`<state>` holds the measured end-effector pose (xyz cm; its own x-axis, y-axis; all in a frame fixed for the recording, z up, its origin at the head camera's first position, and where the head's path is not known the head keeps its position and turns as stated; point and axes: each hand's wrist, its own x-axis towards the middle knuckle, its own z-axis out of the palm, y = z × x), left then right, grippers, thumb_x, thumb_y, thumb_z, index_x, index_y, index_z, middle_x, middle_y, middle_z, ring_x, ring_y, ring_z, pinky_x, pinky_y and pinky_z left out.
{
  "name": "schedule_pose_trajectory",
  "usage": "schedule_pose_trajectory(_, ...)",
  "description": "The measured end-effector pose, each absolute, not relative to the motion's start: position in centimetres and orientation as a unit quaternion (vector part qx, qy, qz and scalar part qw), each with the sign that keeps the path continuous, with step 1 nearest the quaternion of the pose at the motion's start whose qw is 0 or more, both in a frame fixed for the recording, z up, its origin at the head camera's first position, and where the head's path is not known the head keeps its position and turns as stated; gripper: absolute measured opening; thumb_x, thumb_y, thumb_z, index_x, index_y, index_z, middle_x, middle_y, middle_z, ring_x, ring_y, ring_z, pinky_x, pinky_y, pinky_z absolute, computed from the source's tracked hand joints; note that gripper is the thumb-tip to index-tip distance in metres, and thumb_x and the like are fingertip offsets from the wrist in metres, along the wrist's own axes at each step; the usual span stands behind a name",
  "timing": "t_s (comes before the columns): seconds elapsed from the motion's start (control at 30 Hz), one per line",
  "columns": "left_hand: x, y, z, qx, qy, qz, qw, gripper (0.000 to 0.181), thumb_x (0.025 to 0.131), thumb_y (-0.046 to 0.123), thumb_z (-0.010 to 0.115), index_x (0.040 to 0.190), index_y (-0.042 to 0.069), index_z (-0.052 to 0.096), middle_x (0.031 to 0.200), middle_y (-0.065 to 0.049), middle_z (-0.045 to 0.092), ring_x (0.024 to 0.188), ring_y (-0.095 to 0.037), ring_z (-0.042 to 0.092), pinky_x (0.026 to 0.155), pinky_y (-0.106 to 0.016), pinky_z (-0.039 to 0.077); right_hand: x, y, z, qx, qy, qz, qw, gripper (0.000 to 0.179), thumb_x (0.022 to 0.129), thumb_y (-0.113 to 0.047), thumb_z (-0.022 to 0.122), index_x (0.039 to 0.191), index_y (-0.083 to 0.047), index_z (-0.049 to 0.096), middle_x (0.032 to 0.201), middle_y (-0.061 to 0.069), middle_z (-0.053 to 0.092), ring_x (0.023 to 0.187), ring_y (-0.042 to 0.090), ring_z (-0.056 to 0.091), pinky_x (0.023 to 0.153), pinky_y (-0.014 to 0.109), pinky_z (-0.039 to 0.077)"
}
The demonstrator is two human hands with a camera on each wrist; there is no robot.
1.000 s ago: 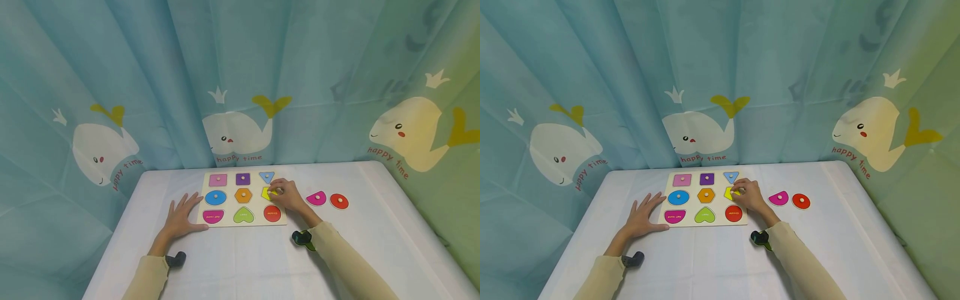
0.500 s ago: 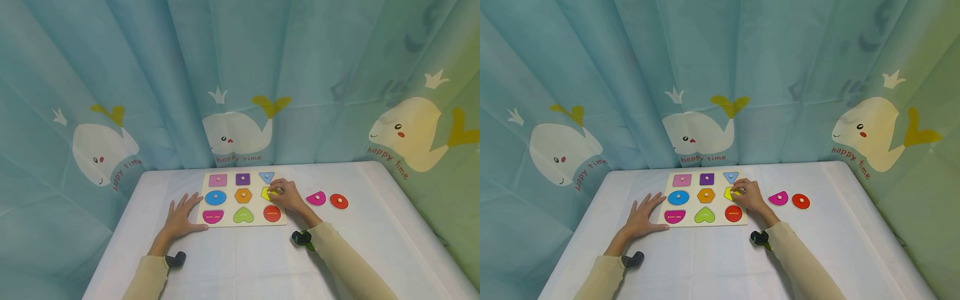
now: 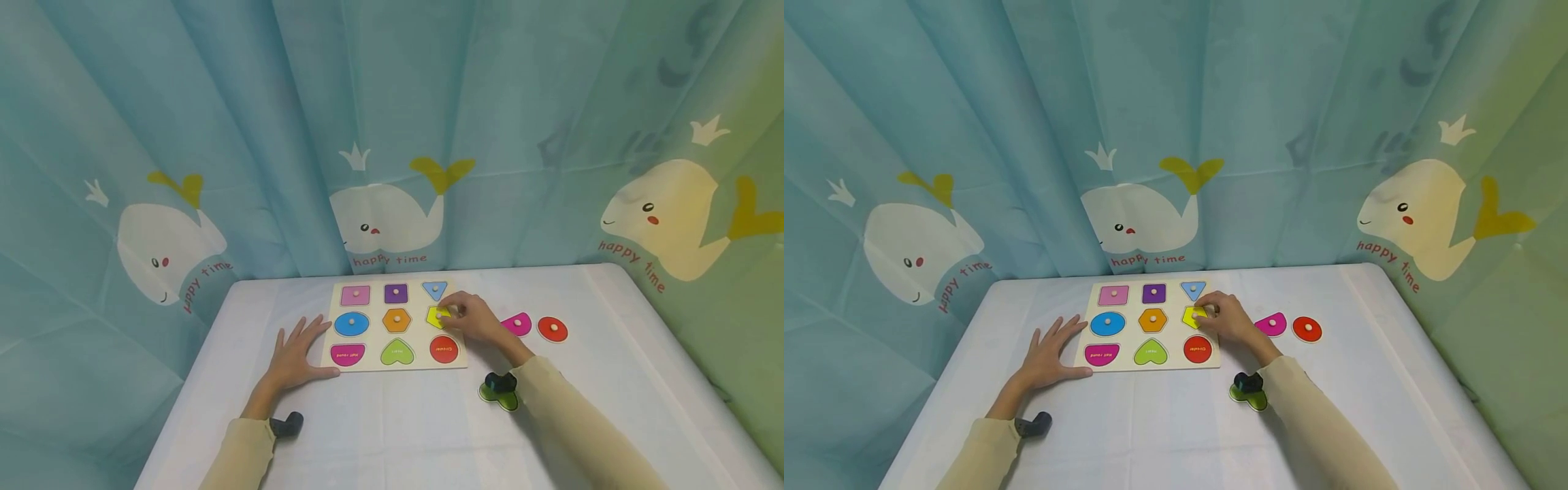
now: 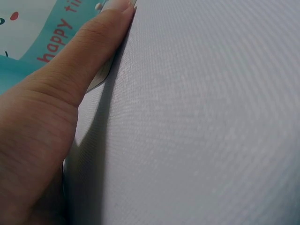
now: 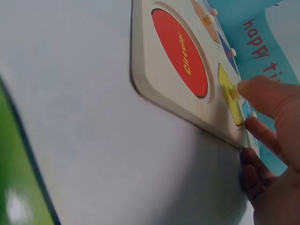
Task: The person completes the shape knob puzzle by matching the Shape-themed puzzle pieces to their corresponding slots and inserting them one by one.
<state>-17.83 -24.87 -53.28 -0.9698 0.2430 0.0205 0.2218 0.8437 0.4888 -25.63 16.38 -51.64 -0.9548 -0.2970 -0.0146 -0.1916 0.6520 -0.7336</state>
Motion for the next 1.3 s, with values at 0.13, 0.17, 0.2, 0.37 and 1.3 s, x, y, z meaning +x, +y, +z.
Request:
schedule_pose_trajectory(0.13, -17.8, -24.8, -53.3, 0.122, 0.960, 0.251, 0.021, 0.102, 0.070, 0.058, 0.087, 0.155, 0.018, 0.046, 0.165, -0.013, 0.034, 0.154, -0.044, 0.017, 0.116, -0.076, -0.001, -25.5, 17.3, -51.1, -0.147, 0.908, -0.386, 0.064, 0.036, 0.088, -0.018, 0.082, 0.123, -0.013, 0.073, 0.128, 0.010, 0.066, 0.097, 0.025, 0.057, 0.078, 0.032, 0.052)
schedule_pose_trajectory(0.17, -17.8, -24.8, -53.3, 0.122, 0.960, 0.250, 0.021, 0.102, 0.070, 0.058, 0.087, 0.155, 0.018, 0.047, 0.165, -0.013, 0.035, 0.154, -0.044, 0.017, 0.116, -0.076, -0.001, -25.4, 17.6, -51.0, -0.155, 0.910, -0.381, 0.056, 0.036, 0.088, -0.017, 0.082, 0.123, -0.012, 0.073, 0.128, 0.010, 0.067, 0.097, 0.025, 0.058, 0.079, 0.033, 0.052)
schedule_pose_trajectory(0.2, -17.8, -24.8, -53.3, 0.123, 0.960, 0.249, 0.020, 0.102, 0.070, 0.058, 0.087, 0.155, 0.018, 0.047, 0.165, -0.013, 0.035, 0.154, -0.044, 0.017, 0.116, -0.076, -0.001, -25.4, 17.9, -51.0, -0.165, 0.911, -0.376, 0.048, 0.036, 0.088, -0.016, 0.082, 0.123, -0.011, 0.073, 0.127, 0.011, 0.067, 0.098, 0.026, 0.059, 0.080, 0.035, 0.053)
schedule_pose_trajectory(0.37, -17.9, -24.8, -53.3, 0.125, 0.960, 0.248, 0.019, 0.101, 0.070, 0.058, 0.086, 0.154, 0.018, 0.047, 0.165, -0.013, 0.034, 0.154, -0.044, 0.017, 0.116, -0.076, -0.001, -25.1, 19.9, -50.5, -0.183, 0.917, -0.353, 0.016, 0.038, 0.088, -0.017, 0.082, 0.124, -0.010, 0.073, 0.128, 0.012, 0.069, 0.105, 0.032, 0.059, 0.090, 0.048, 0.052)
schedule_pose_trajectory(1.3, -17.9, -25.0, -53.6, 0.122, 0.960, 0.251, 0.023, 0.102, 0.070, 0.060, 0.086, 0.155, 0.019, 0.046, 0.166, -0.013, 0.033, 0.154, -0.043, 0.016, 0.116, -0.075, -0.003, -22.9, 31.3, -50.0, -0.144, 0.935, -0.323, 0.033, 0.038, 0.088, -0.018, 0.083, 0.122, -0.005, 0.072, 0.128, 0.024, 0.065, 0.104, 0.037, 0.059, 0.089, 0.051, 0.055)
